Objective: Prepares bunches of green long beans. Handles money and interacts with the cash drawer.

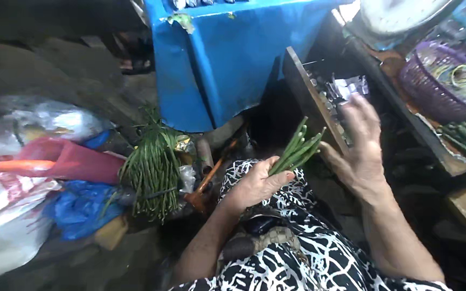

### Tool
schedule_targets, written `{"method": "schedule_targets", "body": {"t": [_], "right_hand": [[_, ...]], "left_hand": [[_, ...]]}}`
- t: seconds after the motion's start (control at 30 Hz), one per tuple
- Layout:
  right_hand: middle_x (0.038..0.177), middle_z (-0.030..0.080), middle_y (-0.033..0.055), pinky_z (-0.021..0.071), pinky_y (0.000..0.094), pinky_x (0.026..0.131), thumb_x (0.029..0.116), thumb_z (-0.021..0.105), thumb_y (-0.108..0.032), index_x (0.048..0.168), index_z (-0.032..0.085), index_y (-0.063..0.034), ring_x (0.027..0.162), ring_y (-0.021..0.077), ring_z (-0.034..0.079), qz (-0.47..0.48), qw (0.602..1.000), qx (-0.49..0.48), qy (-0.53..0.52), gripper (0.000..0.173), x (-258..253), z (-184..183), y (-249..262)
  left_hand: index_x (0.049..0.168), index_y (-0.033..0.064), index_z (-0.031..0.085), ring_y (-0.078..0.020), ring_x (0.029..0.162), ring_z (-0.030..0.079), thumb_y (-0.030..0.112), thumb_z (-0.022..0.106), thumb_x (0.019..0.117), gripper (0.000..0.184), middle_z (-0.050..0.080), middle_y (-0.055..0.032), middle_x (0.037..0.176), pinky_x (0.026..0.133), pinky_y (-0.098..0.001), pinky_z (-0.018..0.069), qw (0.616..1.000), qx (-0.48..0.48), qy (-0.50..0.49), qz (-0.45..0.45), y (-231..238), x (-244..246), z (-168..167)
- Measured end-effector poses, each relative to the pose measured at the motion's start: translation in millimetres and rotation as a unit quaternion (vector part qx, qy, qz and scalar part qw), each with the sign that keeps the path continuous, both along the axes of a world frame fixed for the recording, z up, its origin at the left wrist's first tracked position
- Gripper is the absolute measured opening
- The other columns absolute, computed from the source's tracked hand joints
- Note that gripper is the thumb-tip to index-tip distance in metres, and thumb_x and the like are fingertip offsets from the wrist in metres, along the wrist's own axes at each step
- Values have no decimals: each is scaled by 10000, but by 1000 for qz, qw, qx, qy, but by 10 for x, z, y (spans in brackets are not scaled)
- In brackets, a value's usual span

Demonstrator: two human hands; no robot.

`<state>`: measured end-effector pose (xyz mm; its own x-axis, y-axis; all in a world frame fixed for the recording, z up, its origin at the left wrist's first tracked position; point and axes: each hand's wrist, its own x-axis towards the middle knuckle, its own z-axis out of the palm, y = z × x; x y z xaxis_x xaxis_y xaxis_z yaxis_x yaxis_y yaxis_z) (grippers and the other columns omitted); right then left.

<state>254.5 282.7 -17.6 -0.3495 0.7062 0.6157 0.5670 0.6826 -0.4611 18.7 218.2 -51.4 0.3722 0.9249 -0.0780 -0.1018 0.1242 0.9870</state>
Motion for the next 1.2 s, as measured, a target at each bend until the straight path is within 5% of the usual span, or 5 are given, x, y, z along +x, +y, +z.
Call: {"method": "schedule_targets", "body": {"t": [0.07, 0.2, 0.47, 0.87, 1.2], "right_hand": [[1526, 483, 66, 455, 321, 1132, 966, 695, -241, 1538, 400, -58, 1374, 138, 496, -15, 976, -122, 179, 669, 42, -92, -100], [1078, 741, 7, 593, 311, 905, 1058, 544, -272, 1229, 692, -45, 975, 97, 699, 82, 900, -289, 314, 321, -60, -304, -297], [858, 708, -15, 567, 241, 767, 1045, 558, -191, 1002, 718, -51, 800, 45, 660, 141, 830, -393, 369, 217, -297, -409, -374], [761, 649, -43, 508, 201, 641, 1064, 494, -207, 990, 678, -55, 666, 27, 587, 198, 791, -466, 345, 250, -273, -443, -366], [700, 667, -4, 476, 212, 407, 1054, 469, -146, 958, 656, -47, 475, 54, 561, 100, 799, -442, 396, 232, -365, -477, -442]], "left_hand": [[1058, 82, 609, -4, 506, 536, 152, 603, 1018, 81, 592, 70, 645, 465, -143, 447, 999, 4, -28, 19, -4, 38, -36], [1074, 56, 632, -15, 521, 565, 117, 625, 999, 97, 667, 35, 711, 469, -152, 463, 999, -9, -40, 14, 7, 127, -68], [1017, 70, 655, -12, 534, 572, 150, 628, 1007, 85, 680, 39, 721, 494, -156, 475, 997, -13, -69, 27, 9, 245, -137], [1093, 40, 640, -87, 585, 668, 152, 617, 1011, 140, 746, -30, 867, 545, -225, 584, 991, -57, -117, 28, 21, 274, -153], [1141, 59, 606, -163, 692, 743, 523, 532, 1032, 482, 767, -55, 904, 624, -292, 636, 988, -90, -92, -87, 35, 254, -186]]}}
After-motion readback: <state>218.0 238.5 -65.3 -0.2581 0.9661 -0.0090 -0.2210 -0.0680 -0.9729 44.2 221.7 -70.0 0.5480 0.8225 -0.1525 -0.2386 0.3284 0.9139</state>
